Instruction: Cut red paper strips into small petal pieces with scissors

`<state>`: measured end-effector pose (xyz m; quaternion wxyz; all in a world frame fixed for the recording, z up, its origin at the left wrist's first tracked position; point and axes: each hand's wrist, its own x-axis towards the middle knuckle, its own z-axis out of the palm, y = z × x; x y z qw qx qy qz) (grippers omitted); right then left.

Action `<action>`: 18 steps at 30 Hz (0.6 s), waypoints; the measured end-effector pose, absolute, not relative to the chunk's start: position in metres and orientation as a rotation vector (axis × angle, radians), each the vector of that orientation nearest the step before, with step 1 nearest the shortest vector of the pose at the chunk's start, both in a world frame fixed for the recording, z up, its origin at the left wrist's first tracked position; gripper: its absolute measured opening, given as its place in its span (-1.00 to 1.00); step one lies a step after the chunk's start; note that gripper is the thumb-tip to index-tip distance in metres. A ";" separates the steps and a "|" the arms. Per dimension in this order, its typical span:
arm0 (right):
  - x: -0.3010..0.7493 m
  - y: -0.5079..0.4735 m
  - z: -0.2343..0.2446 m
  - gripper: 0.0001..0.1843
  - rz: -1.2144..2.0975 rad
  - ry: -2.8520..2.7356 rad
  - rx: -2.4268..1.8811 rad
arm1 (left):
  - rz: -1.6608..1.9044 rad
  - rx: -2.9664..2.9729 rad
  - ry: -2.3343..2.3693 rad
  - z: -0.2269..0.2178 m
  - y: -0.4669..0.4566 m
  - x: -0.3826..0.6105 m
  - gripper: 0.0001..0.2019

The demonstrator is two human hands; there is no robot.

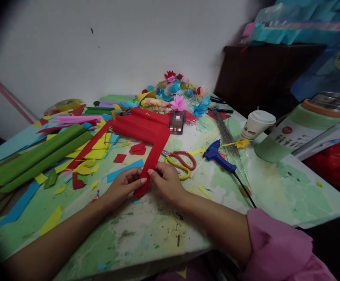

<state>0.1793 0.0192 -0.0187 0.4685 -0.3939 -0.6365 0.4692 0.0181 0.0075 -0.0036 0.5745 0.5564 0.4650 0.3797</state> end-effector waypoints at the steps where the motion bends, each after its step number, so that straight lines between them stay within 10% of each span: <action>1: 0.181 0.020 -0.018 -0.84 1.142 -1.552 -0.953 | 0.914 1.253 1.092 -0.004 0.008 0.018 -0.75; 18: 0.230 0.050 0.007 -0.83 0.426 -1.883 -1.148 | 1.082 0.988 1.088 -0.008 0.016 0.012 -0.71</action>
